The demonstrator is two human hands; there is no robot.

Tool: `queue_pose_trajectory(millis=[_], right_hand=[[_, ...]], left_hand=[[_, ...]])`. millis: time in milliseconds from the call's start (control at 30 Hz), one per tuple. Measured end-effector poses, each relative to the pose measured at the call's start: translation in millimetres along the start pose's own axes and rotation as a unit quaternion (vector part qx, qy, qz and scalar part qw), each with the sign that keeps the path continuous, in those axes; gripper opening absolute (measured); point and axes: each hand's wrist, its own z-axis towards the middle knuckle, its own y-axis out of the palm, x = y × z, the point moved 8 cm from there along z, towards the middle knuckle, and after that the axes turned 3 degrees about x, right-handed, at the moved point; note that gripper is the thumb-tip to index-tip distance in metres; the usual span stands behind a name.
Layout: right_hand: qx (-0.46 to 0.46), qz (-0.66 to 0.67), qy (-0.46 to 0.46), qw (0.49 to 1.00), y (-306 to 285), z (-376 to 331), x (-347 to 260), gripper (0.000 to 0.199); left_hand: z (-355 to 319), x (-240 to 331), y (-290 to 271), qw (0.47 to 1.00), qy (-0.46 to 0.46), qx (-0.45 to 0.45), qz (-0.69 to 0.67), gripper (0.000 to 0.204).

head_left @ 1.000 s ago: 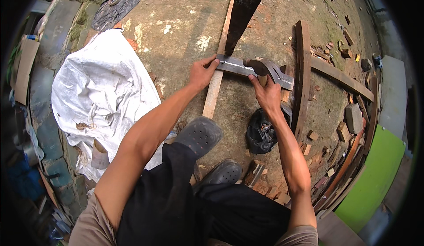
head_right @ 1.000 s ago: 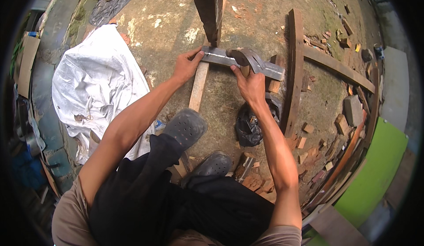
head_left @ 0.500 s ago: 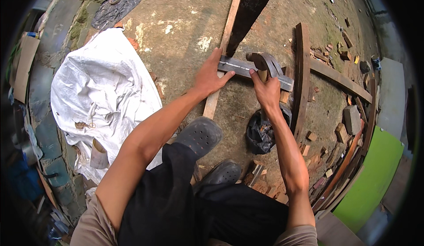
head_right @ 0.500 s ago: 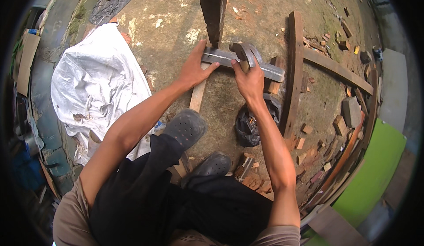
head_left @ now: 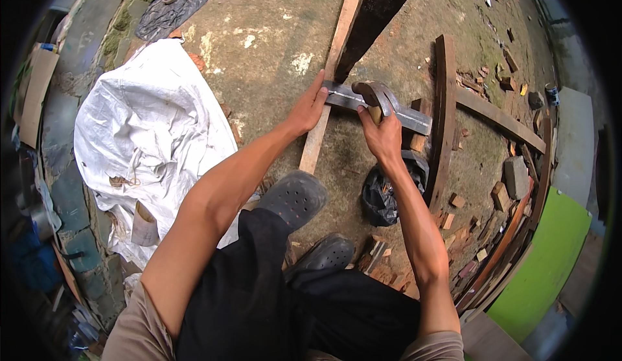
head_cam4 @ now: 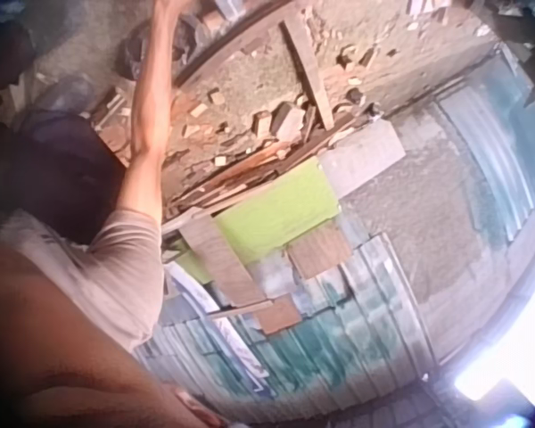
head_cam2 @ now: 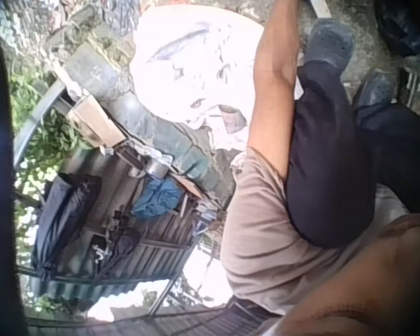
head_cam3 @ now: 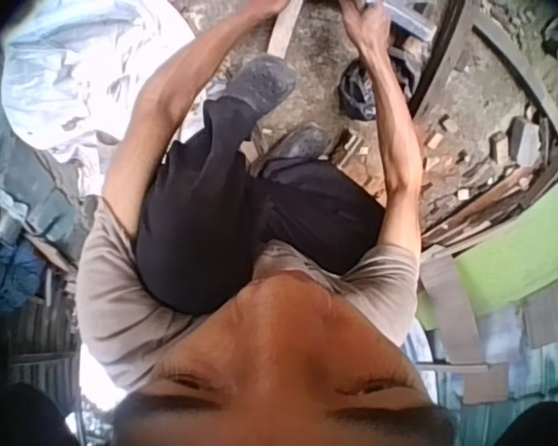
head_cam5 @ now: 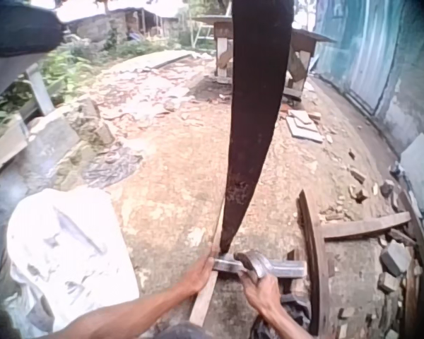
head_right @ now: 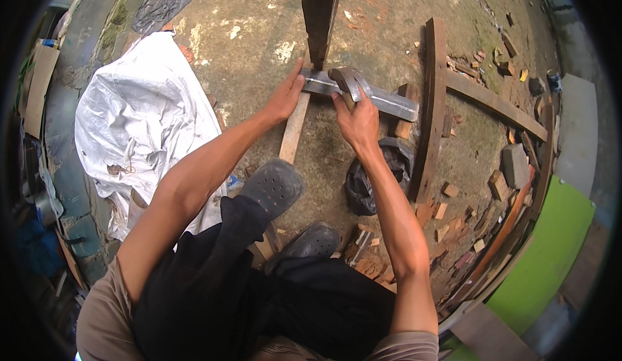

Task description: The person assembles a metal frame by positioning a vertical metal bar and a horizontal metal bar on wooden supports. They use a hammer to drive nails into the metal bars to secure them together. The person repeatedly adjusts the bars and hammers nails to complete the assembly.

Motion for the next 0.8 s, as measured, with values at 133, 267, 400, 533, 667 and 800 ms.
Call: queue_pose_trajectory(millis=[133, 267, 400, 533, 667, 800], right_hand=[[0.007, 0.000, 0.037, 0.999, -0.4, -1.1, 4.4, 0.045], [0.004, 0.012, 0.045, 0.999, -4.2, -3.2, 10.7, 0.045], [-0.008, 0.012, 0.065, 0.998, -3.8, -3.5, 16.0, 0.046], [-0.024, 0.027, 0.070, 0.997, 6.4, 0.8, 13.3, 0.046], [-0.012, 0.021, 0.030, 0.999, 6.6, 2.4, 0.2, 0.042], [-0.015, 0.004, -0.045, 0.999, 8.2, 2.4, -25.8, 0.034]], left_hand=[[7.4, -31.3, -12.1, 0.953, -0.187, 0.055, -0.232, 0.068], [8.5, -11.2, -17.5, 0.987, -0.154, -0.010, -0.049, 0.064], [-0.1, 7.2, -17.5, 0.988, -0.148, -0.014, -0.045, 0.062], [-0.6, 1.3, -20.4, 0.987, -0.148, 0.007, -0.070, 0.059], [0.7, 3.2, -18.2, 0.988, -0.139, 0.013, -0.059, 0.054], [0.7, 0.9, -22.0, 0.991, -0.118, 0.028, -0.049, 0.052]])
